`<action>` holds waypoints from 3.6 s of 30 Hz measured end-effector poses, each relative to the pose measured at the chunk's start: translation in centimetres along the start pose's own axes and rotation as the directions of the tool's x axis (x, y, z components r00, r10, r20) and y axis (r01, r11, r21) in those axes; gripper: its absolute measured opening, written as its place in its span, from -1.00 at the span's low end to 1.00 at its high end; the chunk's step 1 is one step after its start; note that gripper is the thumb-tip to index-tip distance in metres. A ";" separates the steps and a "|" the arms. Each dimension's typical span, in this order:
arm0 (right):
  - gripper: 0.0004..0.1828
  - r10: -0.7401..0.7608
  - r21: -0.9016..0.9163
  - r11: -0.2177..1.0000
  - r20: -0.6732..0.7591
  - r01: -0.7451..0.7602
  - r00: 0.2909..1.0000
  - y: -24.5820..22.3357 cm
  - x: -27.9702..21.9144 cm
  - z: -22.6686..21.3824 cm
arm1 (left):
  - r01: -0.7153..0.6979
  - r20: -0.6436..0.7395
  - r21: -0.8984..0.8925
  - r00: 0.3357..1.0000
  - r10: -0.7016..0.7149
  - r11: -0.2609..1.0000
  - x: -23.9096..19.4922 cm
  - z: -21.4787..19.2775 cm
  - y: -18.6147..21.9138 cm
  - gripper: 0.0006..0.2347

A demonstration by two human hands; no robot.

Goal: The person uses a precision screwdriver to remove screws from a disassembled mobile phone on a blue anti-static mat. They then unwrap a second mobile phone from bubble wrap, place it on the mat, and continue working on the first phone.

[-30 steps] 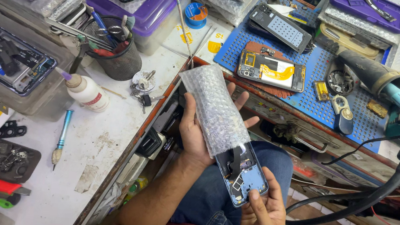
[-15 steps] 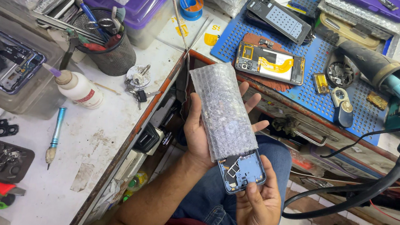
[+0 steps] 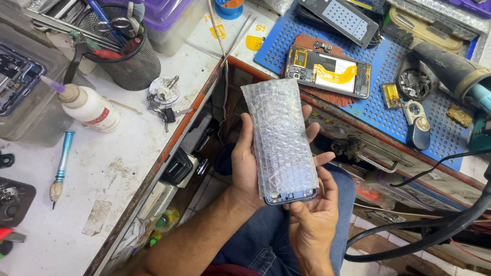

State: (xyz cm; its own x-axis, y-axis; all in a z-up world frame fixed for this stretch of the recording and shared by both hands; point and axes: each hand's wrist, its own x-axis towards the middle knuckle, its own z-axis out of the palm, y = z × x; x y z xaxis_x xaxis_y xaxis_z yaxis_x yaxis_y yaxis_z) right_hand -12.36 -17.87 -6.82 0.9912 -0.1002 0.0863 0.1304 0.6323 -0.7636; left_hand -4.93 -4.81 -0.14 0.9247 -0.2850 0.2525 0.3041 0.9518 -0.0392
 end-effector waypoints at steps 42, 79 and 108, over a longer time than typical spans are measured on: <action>-0.67 0.177 -0.338 0.924 -0.045 -0.181 0.983 -11.8 17.7 6.0 | 0.024 -0.279 0.914 0.761 0.586 0.405 24.0 -4.6 15.4 -0.49; -0.74 0.192 -0.380 0.907 -0.006 -0.180 0.981 -3.6 32.2 10.4 | -0.136 -0.312 0.812 0.720 0.620 0.567 30.9 -1.9 16.4 -0.77; -0.17 -0.319 -0.762 0.275 0.503 0.587 0.803 -0.5 36.0 13.7 | -0.196 -0.180 0.909 0.613 0.769 0.369 27.9 -4.7 15.2 -0.58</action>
State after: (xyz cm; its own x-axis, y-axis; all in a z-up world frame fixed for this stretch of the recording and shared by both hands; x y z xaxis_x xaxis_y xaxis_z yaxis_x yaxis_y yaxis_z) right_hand 23.54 -11.27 5.44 0.7655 0.1043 0.6349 0.6005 -0.4700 -0.6469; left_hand 26.54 1.19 1.75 0.8419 0.5374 -0.0497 -0.2772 0.5096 0.8145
